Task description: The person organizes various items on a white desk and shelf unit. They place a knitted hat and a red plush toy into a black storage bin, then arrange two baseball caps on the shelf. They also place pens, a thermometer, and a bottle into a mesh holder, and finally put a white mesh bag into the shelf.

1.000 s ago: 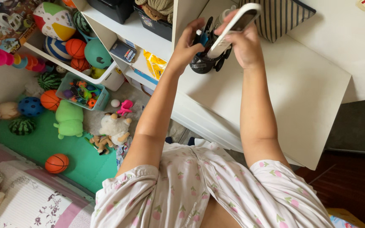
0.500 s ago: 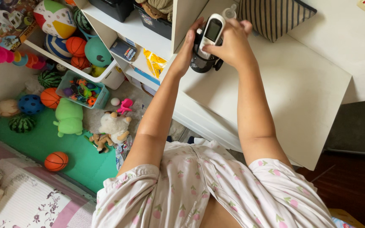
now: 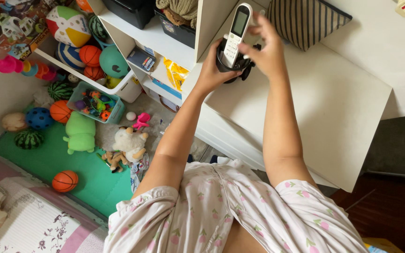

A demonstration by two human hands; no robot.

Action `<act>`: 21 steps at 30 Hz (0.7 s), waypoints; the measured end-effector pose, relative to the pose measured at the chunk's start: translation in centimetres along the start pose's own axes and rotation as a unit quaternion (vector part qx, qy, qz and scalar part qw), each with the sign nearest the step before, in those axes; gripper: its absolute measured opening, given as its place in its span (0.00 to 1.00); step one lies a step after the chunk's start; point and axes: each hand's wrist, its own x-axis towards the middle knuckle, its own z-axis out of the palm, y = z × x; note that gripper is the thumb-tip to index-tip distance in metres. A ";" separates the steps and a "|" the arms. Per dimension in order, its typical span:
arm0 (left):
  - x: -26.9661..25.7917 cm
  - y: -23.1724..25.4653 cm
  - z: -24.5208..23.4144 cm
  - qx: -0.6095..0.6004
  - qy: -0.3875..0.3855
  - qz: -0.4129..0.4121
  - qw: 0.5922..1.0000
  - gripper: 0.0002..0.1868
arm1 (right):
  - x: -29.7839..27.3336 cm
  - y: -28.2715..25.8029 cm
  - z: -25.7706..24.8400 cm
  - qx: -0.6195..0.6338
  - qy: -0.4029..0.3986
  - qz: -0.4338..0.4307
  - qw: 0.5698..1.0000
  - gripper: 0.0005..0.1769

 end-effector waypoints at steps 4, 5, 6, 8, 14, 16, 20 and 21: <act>-0.3 -0.1 -0.5 -0.023 0.023 0.001 0.999 0.59 | 0.1 3.7 -2.3 0.124 0.186 0.132 0.966 0.28; -0.5 -0.2 -0.7 -0.012 0.022 -0.005 1.000 0.58 | 0.3 4.5 -2.2 0.093 0.146 0.141 0.975 0.35; -0.8 -0.4 -0.9 -0.001 0.021 -0.011 1.000 0.57 | 0.6 5.2 -1.9 0.062 0.106 0.150 0.981 0.44; -0.9 -0.7 -1.1 0.051 0.033 -0.002 0.998 0.57 | 1.6 6.1 -0.4 0.035 0.048 0.164 0.985 0.55; -0.1 -1.6 -0.3 0.127 0.063 0.005 0.990 0.55 | 1.5 8.7 1.3 -0.048 0.051 0.179 0.981 0.47; 0.5 -2.0 0.3 0.090 0.069 0.006 0.994 0.54 | -0.2 9.4 -0.6 -0.059 0.079 0.150 0.984 0.43; 3.8 -3.2 2.8 0.149 0.094 0.036 0.984 0.52 | -2.7 10.1 -5.6 -0.096 0.137 0.182 0.969 0.43; 5.0 -3.5 3.6 0.152 0.098 0.031 0.983 0.52 | -3.0 10.1 -6.5 -0.104 0.144 0.197 0.964 0.43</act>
